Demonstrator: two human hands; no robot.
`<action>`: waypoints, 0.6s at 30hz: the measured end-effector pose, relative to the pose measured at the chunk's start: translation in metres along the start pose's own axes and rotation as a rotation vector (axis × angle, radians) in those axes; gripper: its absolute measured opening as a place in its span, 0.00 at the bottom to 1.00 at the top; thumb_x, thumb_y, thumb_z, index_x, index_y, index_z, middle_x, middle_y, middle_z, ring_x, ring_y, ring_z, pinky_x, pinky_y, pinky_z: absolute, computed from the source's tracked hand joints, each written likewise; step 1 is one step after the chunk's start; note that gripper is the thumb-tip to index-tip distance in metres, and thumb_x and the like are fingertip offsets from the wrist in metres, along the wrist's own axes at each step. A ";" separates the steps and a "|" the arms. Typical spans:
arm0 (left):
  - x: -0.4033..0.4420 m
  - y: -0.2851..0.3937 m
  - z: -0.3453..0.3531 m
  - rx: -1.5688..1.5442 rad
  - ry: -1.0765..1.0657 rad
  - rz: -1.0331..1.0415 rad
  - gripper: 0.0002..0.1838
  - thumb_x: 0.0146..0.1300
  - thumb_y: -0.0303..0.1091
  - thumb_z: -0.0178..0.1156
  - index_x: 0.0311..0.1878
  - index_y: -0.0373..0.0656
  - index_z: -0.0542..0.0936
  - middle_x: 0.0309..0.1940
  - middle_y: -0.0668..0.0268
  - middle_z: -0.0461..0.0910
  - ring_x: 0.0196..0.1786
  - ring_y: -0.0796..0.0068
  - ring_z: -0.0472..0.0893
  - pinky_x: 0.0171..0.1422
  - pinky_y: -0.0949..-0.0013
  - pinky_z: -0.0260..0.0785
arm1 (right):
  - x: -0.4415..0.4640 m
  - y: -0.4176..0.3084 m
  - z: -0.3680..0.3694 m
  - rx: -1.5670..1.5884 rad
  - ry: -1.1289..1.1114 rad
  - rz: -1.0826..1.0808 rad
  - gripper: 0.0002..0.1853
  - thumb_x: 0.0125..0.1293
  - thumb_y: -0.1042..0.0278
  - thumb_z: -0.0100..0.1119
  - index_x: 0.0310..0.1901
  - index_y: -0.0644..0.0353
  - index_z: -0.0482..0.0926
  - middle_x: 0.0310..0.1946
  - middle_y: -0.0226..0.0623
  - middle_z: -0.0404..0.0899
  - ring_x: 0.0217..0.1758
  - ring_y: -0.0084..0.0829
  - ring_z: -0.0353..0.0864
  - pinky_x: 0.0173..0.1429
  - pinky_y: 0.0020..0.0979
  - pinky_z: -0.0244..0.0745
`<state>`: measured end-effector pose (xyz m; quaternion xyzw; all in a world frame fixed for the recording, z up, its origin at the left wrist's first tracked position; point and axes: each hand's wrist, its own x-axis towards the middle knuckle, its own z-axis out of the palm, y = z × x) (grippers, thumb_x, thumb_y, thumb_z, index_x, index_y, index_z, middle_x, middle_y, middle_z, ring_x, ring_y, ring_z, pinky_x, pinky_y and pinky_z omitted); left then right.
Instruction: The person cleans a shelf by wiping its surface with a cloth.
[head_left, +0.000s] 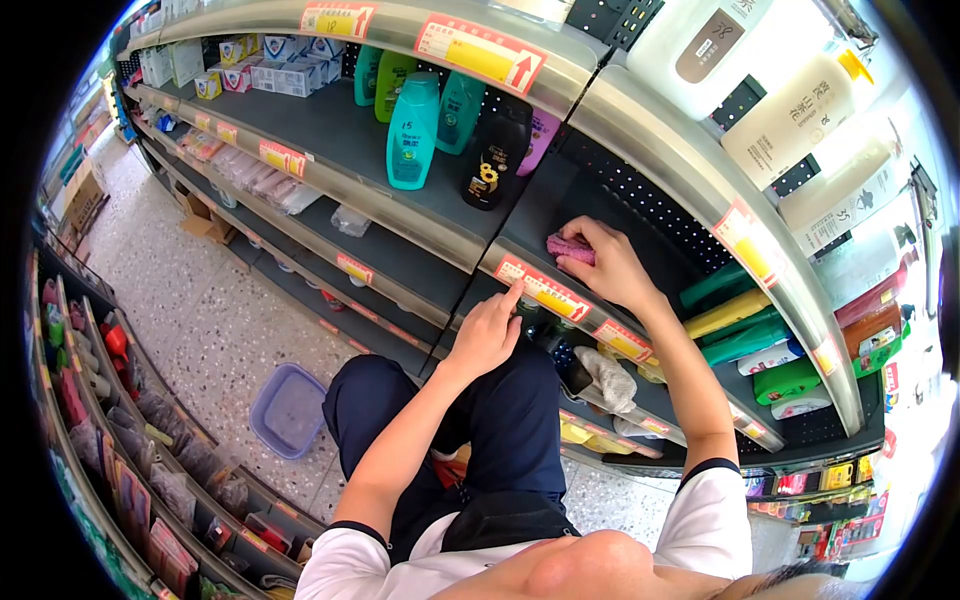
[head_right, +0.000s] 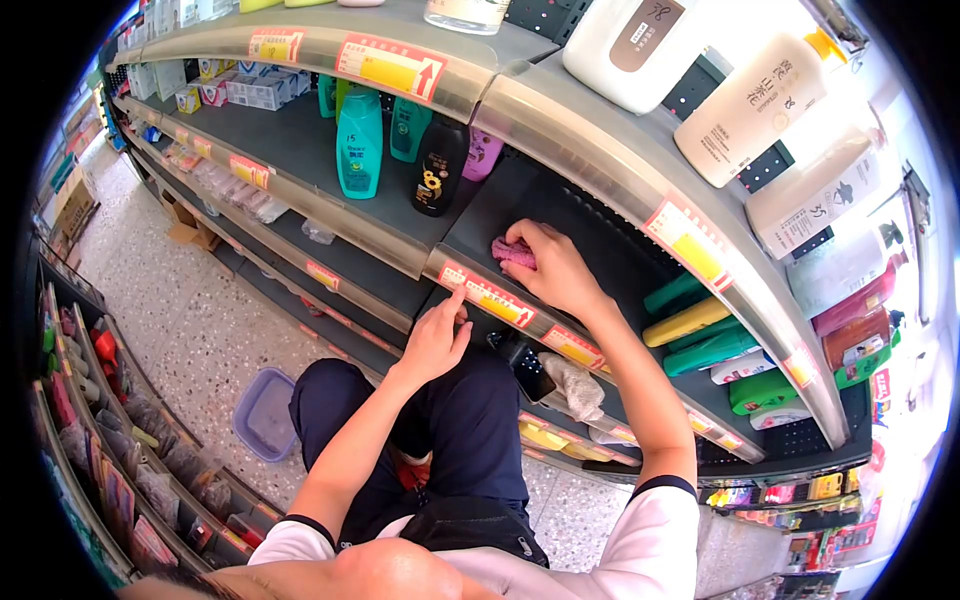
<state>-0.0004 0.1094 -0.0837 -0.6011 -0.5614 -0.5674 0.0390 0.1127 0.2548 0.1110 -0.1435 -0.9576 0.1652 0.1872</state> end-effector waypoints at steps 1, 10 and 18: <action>0.000 0.000 0.000 -0.004 0.003 0.001 0.44 0.59 0.20 0.65 0.78 0.40 0.56 0.38 0.57 0.79 0.38 0.57 0.83 0.45 0.58 0.76 | 0.000 -0.003 -0.003 0.004 -0.059 0.052 0.14 0.57 0.75 0.69 0.44 0.65 0.78 0.44 0.48 0.81 0.48 0.53 0.83 0.53 0.42 0.78; 0.000 0.000 0.002 -0.042 0.040 0.010 0.45 0.59 0.21 0.64 0.79 0.43 0.56 0.36 0.58 0.75 0.35 0.56 0.78 0.43 0.57 0.73 | 0.001 -0.004 0.000 0.180 -0.166 0.003 0.14 0.60 0.79 0.65 0.49 0.67 0.82 0.41 0.45 0.81 0.43 0.46 0.86 0.47 0.38 0.81; 0.003 0.003 0.002 -0.053 0.061 0.026 0.45 0.58 0.21 0.64 0.79 0.43 0.54 0.34 0.59 0.75 0.35 0.57 0.79 0.42 0.57 0.73 | 0.012 0.002 0.007 -0.015 -0.120 -0.159 0.14 0.60 0.79 0.65 0.49 0.67 0.83 0.41 0.44 0.81 0.41 0.42 0.86 0.44 0.35 0.81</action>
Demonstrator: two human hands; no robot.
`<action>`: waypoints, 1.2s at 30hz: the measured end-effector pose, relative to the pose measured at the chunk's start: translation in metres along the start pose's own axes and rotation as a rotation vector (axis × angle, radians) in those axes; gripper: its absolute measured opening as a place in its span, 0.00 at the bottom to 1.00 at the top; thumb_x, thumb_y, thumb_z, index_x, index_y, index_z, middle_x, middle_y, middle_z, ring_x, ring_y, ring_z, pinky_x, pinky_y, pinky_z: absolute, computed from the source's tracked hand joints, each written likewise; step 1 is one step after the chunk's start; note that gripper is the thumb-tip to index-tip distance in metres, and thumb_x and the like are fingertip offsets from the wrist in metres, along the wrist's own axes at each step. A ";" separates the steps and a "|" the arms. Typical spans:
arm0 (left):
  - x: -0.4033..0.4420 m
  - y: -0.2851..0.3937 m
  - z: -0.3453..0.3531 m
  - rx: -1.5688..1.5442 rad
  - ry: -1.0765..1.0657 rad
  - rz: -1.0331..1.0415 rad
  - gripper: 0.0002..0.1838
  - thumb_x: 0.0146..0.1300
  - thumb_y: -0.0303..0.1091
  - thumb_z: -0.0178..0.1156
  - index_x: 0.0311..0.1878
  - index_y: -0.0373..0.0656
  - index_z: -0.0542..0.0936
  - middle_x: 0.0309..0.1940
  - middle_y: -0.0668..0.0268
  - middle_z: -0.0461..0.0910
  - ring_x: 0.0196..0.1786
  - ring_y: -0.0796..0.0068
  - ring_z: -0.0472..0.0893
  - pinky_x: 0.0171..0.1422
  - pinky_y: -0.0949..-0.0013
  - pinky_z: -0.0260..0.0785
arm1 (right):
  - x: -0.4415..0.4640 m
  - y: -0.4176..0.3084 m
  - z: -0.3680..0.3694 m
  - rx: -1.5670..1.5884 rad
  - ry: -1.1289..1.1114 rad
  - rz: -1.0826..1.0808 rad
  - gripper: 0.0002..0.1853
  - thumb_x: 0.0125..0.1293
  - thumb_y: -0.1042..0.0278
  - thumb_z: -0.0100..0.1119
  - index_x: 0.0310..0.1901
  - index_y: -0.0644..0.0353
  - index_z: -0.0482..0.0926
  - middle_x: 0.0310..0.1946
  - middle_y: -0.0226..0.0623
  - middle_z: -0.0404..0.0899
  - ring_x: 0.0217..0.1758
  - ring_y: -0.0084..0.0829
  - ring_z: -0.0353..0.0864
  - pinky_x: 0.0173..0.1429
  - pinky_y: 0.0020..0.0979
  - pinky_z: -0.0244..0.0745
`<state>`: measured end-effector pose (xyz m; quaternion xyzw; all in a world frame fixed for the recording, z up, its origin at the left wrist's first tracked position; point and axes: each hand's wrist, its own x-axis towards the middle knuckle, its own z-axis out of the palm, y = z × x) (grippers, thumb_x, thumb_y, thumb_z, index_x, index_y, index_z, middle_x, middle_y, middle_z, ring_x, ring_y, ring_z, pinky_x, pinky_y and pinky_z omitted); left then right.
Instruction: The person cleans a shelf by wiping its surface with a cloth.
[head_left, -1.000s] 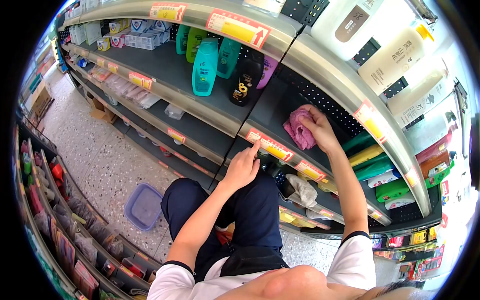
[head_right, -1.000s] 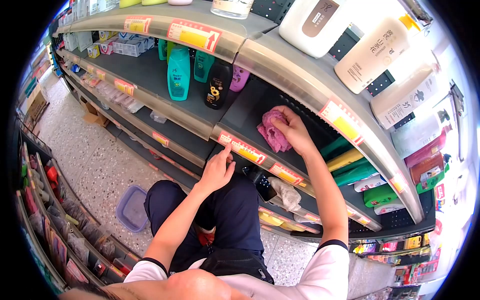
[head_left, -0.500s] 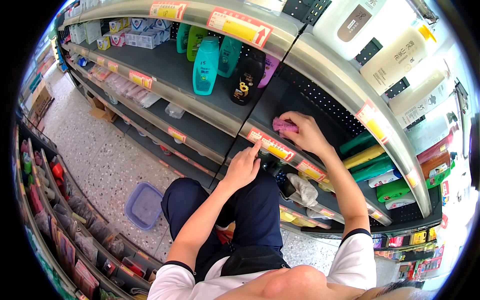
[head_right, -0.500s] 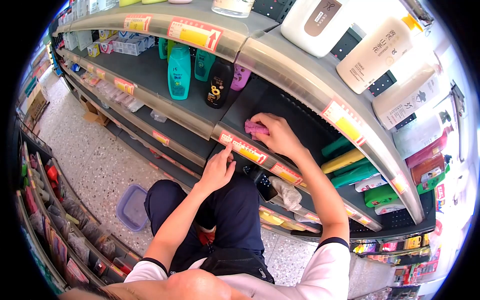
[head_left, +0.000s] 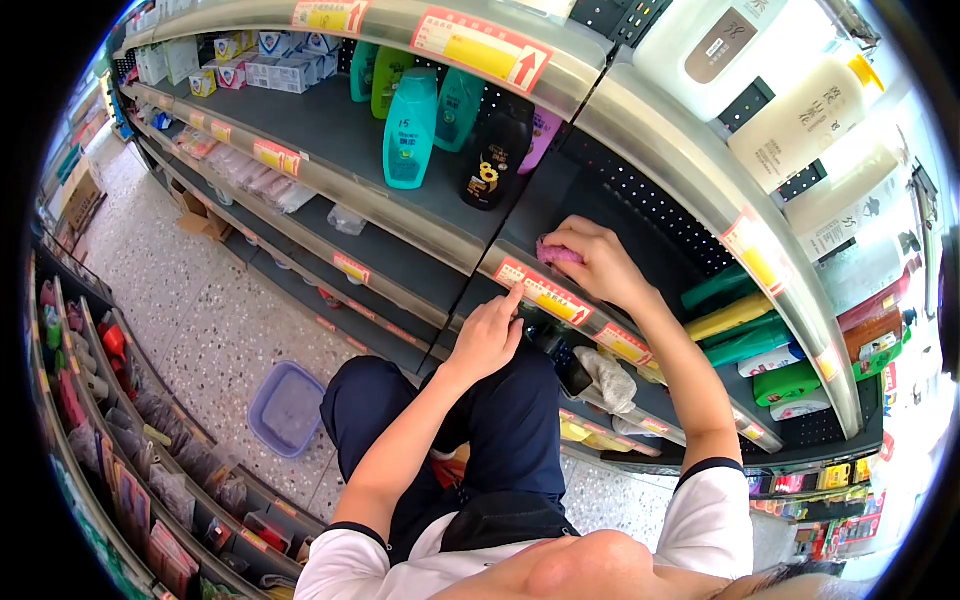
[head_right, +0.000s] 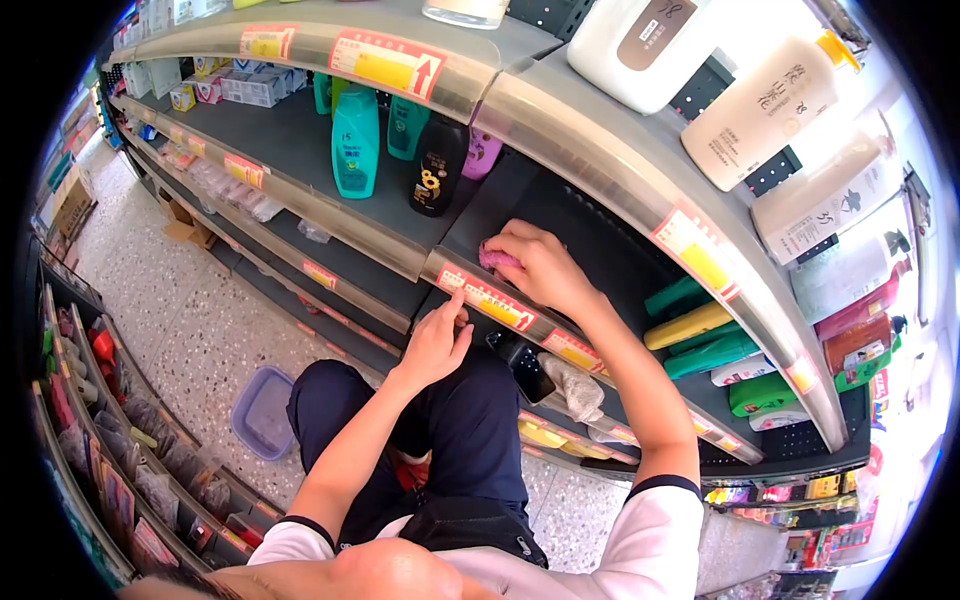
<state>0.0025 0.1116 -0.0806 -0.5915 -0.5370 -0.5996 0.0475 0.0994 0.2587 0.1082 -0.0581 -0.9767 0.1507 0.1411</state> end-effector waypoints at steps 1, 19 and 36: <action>0.000 0.000 0.000 -0.006 0.005 0.005 0.45 0.58 0.20 0.64 0.79 0.43 0.54 0.34 0.59 0.76 0.34 0.57 0.79 0.42 0.57 0.73 | 0.002 0.000 0.001 -0.011 -0.002 -0.006 0.14 0.60 0.79 0.64 0.49 0.67 0.83 0.41 0.44 0.81 0.41 0.42 0.86 0.44 0.35 0.81; -0.002 -0.003 -0.001 0.005 -0.013 -0.004 0.44 0.58 0.21 0.64 0.78 0.42 0.56 0.37 0.56 0.76 0.35 0.53 0.78 0.43 0.55 0.73 | 0.051 0.005 0.017 0.021 -0.031 -0.100 0.15 0.56 0.80 0.67 0.47 0.65 0.84 0.41 0.44 0.81 0.42 0.45 0.83 0.47 0.39 0.79; -0.005 -0.004 -0.003 0.081 -0.084 -0.023 0.44 0.60 0.20 0.64 0.78 0.40 0.55 0.37 0.58 0.78 0.39 0.58 0.82 0.46 0.58 0.76 | 0.050 -0.002 0.019 -0.127 -0.025 -0.140 0.15 0.58 0.80 0.65 0.48 0.63 0.84 0.39 0.44 0.78 0.43 0.46 0.81 0.48 0.42 0.77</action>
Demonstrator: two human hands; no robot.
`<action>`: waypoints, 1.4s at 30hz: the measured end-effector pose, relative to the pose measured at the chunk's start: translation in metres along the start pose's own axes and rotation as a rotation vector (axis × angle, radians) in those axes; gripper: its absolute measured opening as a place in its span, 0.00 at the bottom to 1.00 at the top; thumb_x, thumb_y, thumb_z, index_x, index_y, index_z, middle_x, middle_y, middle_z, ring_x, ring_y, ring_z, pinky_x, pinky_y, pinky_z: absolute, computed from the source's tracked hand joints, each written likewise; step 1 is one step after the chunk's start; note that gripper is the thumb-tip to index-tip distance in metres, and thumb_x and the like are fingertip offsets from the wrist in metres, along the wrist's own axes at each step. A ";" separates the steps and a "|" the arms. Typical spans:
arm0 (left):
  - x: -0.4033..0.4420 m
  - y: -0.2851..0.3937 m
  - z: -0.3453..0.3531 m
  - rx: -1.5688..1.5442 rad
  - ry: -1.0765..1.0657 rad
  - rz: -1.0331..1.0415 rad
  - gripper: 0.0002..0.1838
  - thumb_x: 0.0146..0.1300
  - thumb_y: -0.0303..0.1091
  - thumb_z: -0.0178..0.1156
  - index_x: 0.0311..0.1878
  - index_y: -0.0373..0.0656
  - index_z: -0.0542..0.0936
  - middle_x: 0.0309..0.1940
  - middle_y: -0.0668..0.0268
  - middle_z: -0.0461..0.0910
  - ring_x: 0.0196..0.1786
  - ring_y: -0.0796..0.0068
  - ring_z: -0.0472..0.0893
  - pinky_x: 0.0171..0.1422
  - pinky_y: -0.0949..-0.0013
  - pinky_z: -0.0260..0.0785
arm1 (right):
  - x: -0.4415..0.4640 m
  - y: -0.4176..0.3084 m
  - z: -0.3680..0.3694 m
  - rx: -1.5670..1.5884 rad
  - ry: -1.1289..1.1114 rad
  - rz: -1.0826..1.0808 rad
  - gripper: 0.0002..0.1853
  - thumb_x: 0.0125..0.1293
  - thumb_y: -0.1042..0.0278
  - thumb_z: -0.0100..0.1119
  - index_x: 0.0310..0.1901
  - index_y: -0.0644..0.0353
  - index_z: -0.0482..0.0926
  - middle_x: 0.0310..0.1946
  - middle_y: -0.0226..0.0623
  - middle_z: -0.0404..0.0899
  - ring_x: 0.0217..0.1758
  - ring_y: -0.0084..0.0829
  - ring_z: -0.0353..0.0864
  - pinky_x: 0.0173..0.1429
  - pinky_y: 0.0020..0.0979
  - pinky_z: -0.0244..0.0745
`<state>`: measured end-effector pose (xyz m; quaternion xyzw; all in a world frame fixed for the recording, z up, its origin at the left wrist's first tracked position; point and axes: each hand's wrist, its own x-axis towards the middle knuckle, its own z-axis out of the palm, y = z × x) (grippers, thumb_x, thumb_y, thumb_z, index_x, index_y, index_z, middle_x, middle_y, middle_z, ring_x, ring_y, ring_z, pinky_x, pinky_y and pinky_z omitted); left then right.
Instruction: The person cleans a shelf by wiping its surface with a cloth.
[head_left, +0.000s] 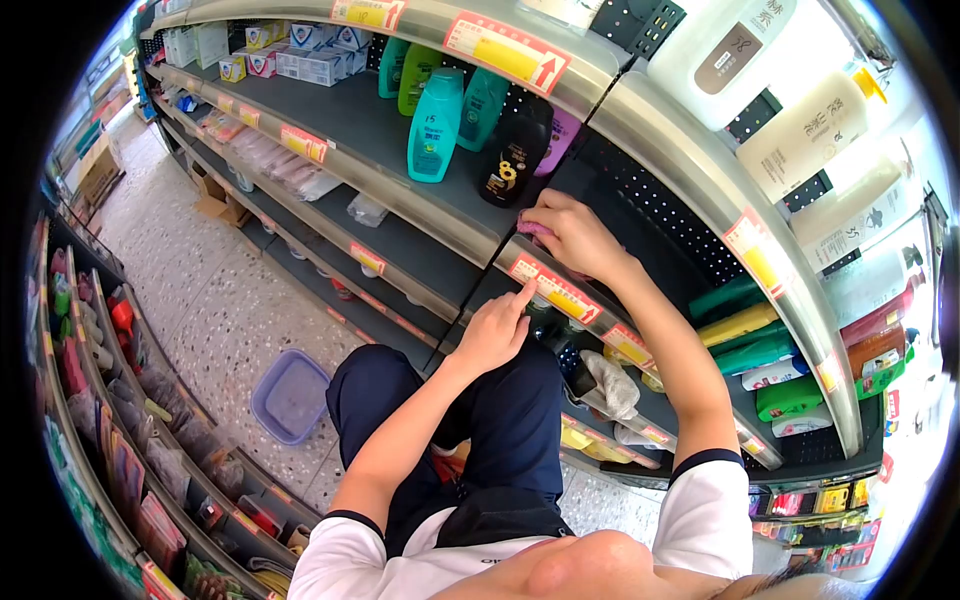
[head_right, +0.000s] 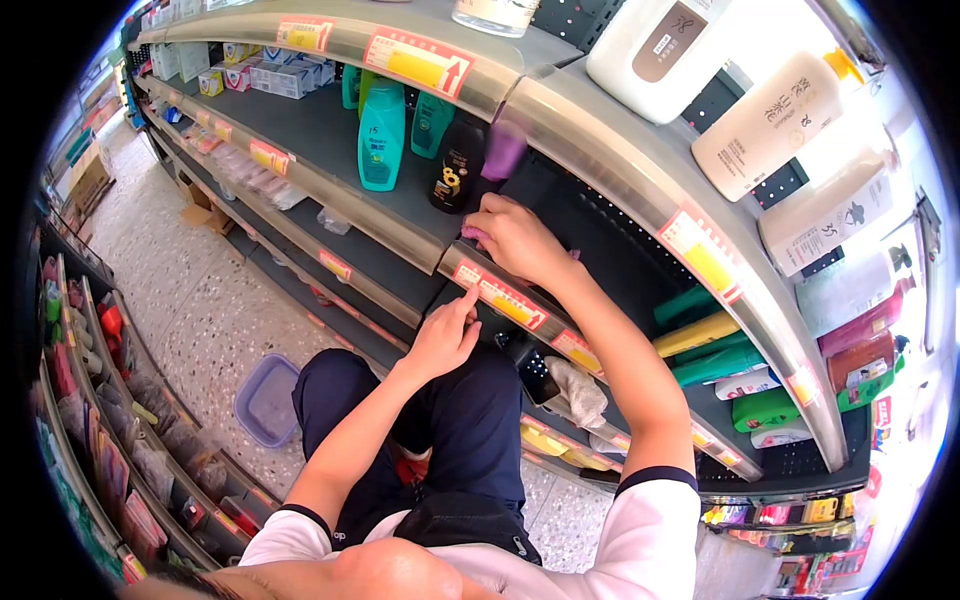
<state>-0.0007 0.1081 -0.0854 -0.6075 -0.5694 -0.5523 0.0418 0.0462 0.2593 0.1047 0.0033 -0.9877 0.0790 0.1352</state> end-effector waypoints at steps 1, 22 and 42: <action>-0.001 0.001 -0.001 0.001 -0.003 -0.001 0.44 0.60 0.20 0.65 0.78 0.40 0.55 0.37 0.58 0.78 0.39 0.58 0.82 0.46 0.58 0.76 | -0.002 -0.001 -0.001 -0.001 -0.007 0.006 0.15 0.58 0.80 0.65 0.48 0.63 0.84 0.39 0.44 0.77 0.43 0.46 0.81 0.48 0.42 0.77; -0.001 0.003 -0.001 -0.010 0.002 -0.014 0.44 0.59 0.19 0.64 0.78 0.40 0.56 0.37 0.58 0.78 0.38 0.58 0.82 0.45 0.58 0.75 | -0.065 -0.008 -0.038 0.090 -0.166 0.243 0.15 0.58 0.83 0.64 0.48 0.65 0.84 0.38 0.42 0.77 0.40 0.41 0.82 0.44 0.38 0.80; 0.000 0.002 0.000 -0.081 0.042 -0.001 0.44 0.59 0.19 0.65 0.78 0.41 0.57 0.34 0.57 0.79 0.36 0.55 0.81 0.43 0.57 0.75 | -0.013 0.014 -0.011 0.071 -0.032 0.064 0.16 0.56 0.85 0.64 0.48 0.65 0.84 0.40 0.41 0.79 0.41 0.41 0.83 0.44 0.37 0.80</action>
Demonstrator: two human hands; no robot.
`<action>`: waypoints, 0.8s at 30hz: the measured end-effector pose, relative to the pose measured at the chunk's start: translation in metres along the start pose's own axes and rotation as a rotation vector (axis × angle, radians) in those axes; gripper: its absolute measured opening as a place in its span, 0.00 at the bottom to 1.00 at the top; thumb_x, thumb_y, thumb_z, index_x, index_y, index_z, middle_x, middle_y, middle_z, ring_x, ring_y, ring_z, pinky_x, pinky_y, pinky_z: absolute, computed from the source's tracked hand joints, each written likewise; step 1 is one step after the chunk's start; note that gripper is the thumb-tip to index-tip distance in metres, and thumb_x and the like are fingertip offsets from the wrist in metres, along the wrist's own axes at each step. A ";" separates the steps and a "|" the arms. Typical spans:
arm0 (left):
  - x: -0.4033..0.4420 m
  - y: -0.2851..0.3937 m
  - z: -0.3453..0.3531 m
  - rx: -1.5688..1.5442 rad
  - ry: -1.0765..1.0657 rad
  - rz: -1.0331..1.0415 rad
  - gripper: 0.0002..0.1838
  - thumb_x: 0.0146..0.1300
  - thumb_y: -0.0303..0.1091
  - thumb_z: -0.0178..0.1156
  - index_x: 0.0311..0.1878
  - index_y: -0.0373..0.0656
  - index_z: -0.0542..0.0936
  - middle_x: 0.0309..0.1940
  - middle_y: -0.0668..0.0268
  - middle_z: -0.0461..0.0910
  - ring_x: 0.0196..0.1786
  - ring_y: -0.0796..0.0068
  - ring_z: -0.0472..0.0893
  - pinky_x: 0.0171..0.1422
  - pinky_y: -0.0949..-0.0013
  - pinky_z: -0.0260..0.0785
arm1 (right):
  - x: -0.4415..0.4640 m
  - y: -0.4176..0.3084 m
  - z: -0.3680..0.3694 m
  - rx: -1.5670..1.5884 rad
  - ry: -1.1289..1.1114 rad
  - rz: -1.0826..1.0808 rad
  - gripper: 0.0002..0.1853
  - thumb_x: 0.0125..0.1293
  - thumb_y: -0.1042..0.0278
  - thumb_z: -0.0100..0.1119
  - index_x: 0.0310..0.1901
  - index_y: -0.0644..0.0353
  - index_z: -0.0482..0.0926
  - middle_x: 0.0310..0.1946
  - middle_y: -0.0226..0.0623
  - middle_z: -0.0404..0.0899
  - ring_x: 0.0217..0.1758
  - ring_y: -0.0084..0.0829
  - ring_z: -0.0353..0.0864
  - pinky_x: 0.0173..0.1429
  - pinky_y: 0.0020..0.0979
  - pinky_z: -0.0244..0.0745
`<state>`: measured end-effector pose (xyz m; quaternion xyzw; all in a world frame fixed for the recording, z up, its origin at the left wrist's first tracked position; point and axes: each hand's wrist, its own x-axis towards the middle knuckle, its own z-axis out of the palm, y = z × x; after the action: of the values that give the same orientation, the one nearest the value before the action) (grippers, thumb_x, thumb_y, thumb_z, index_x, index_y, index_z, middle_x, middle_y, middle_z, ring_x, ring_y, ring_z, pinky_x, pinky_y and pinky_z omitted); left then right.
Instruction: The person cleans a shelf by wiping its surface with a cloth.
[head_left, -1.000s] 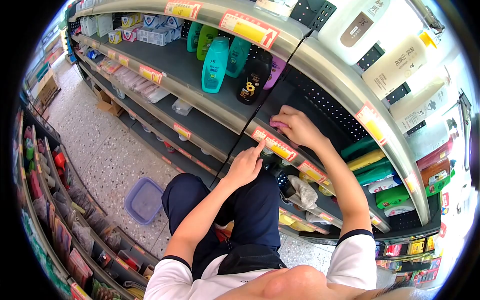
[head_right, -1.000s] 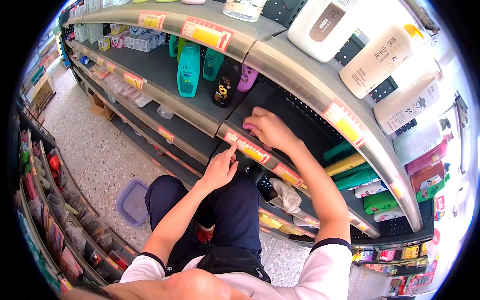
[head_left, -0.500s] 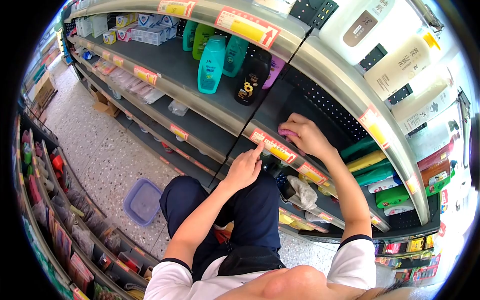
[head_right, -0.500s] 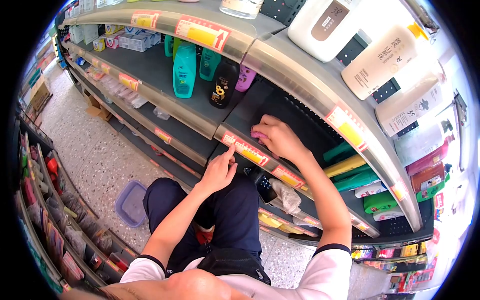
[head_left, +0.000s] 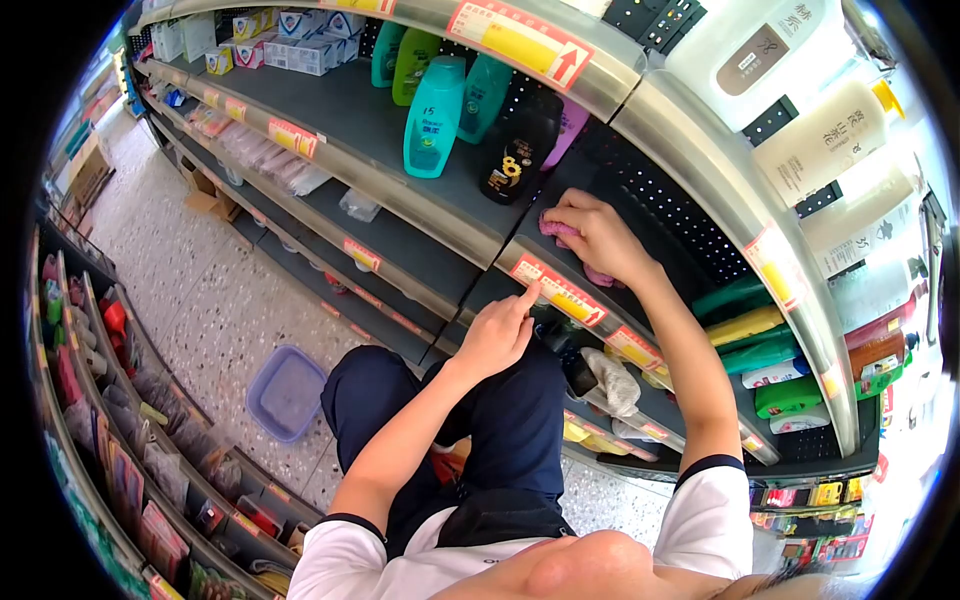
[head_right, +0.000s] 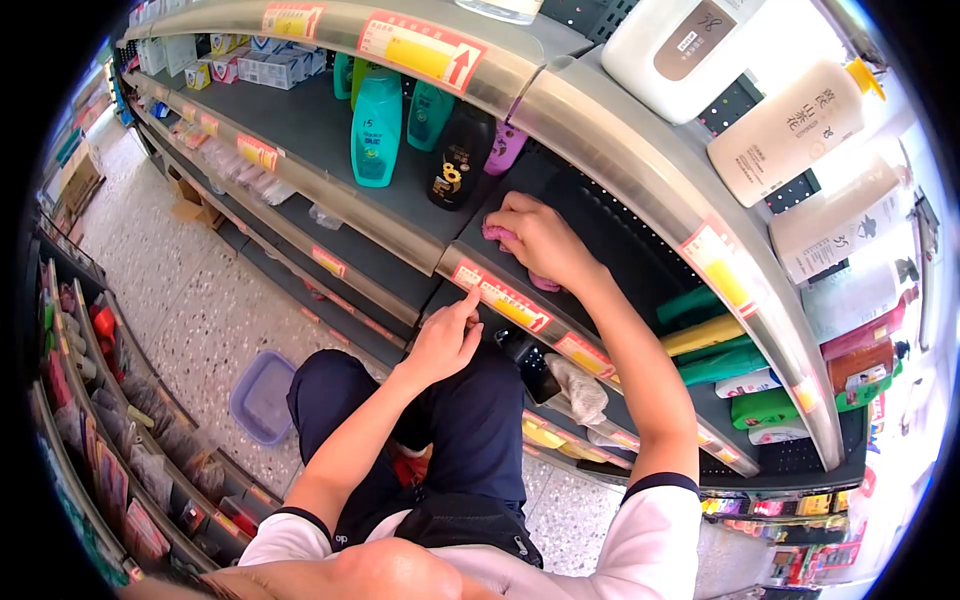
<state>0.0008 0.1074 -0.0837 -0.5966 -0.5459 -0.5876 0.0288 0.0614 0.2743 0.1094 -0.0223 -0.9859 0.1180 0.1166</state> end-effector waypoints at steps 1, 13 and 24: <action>0.000 0.001 -0.001 -0.001 -0.006 -0.006 0.44 0.59 0.19 0.65 0.78 0.41 0.57 0.34 0.57 0.78 0.36 0.55 0.81 0.43 0.56 0.75 | 0.003 0.001 0.001 0.000 -0.003 0.000 0.16 0.56 0.85 0.64 0.48 0.65 0.84 0.40 0.41 0.79 0.41 0.41 0.83 0.44 0.37 0.80; 0.000 -0.002 0.001 0.013 0.007 0.009 0.44 0.58 0.18 0.65 0.78 0.41 0.57 0.34 0.57 0.78 0.36 0.56 0.82 0.43 0.57 0.75 | 0.024 0.002 0.011 -0.037 0.043 -0.013 0.14 0.57 0.79 0.66 0.46 0.62 0.85 0.39 0.43 0.78 0.45 0.46 0.81 0.51 0.42 0.77; 0.001 -0.002 -0.009 0.068 -0.054 0.004 0.42 0.59 0.20 0.64 0.77 0.42 0.60 0.36 0.58 0.78 0.36 0.57 0.81 0.44 0.57 0.75 | 0.006 0.002 0.007 -0.021 0.026 0.006 0.16 0.59 0.83 0.64 0.50 0.65 0.83 0.40 0.44 0.77 0.43 0.44 0.82 0.48 0.38 0.78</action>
<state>-0.0065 0.1027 -0.0812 -0.6118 -0.5650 -0.5524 0.0356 0.0538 0.2749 0.1040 -0.0278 -0.9854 0.1078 0.1288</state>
